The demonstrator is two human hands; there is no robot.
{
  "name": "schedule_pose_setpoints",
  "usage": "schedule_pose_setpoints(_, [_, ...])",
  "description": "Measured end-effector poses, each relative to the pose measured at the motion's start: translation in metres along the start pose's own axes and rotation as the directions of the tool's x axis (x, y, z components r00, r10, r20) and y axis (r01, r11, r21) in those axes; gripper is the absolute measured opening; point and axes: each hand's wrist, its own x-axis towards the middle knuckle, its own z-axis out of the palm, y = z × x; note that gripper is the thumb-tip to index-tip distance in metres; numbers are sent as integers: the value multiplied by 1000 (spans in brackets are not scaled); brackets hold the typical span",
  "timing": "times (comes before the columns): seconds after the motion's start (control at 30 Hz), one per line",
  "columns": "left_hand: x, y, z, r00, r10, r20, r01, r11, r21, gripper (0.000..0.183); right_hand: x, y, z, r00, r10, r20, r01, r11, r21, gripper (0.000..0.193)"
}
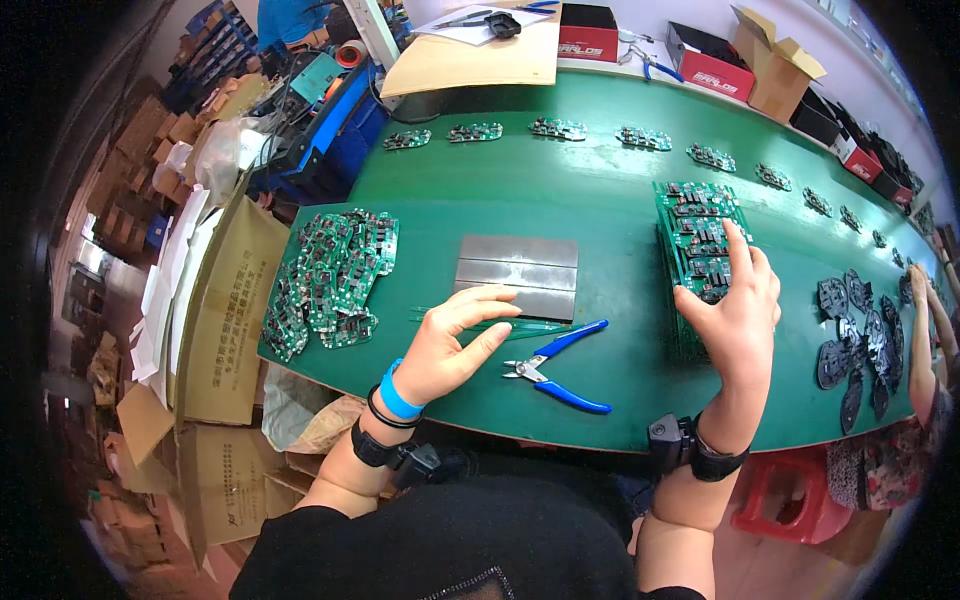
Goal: The person uses wire cutters to snip the connecting tabs between individual circuit boards on a larger panel. After cutting, they separate the individual boards and place them on the table. The process is repeated for multiple panels throughout the video.
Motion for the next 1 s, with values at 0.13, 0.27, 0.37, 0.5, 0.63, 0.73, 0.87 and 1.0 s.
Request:
schedule_pose_setpoints(0.13, [0, 3, 0, 998, -62, 20, 63, 994, -85, 18, 7, 10, -2, 999, -36, 14, 34, 992, 124, 72])
schedule_pose_setpoints(0.27, [-1, 4, 1, 996, -80, 36, 84, 988, -133, 17, 2, 3, 0, 999, -22, -39, 23, 1000, 11, 67])
schedule_pose_setpoints(0.37, [-1, 6, 0, 990, -129, 57, 137, 975, -172, 17, -2, -7, -3, 999, -18, -27, 17, 1000, -3, 65])
schedule_pose_setpoints(0.5, [0, 8, 0, 956, -255, 143, 291, 876, -384, 21, -4, 3, -18, 986, -103, -129, 124, 979, 164, 64])
schedule_pose_setpoints(0.63, [9, 7, 6, 916, -318, 243, 370, 443, -817, 50, -30, -49, -32, 930, -319, 181, -48, 383, 923, 74])
schedule_pose_setpoints(0.73, [9, 5, 29, 953, -222, 206, 237, 120, -964, 62, -45, -64, 16, 756, -566, 328, -348, 76, 934, 72])
schedule_pose_setpoints(0.87, [-5, -7, 19, 929, -315, 196, 216, 27, -976, 61, -55, -75, 29, 734, -528, 428, -518, -29, 855, 66])
schedule_pose_setpoints(1.0, [-25, -16, -26, 902, -430, 39, 90, 100, -991, 50, -55, -46, 28, 739, -633, 228, 450, 717, 533, 95])
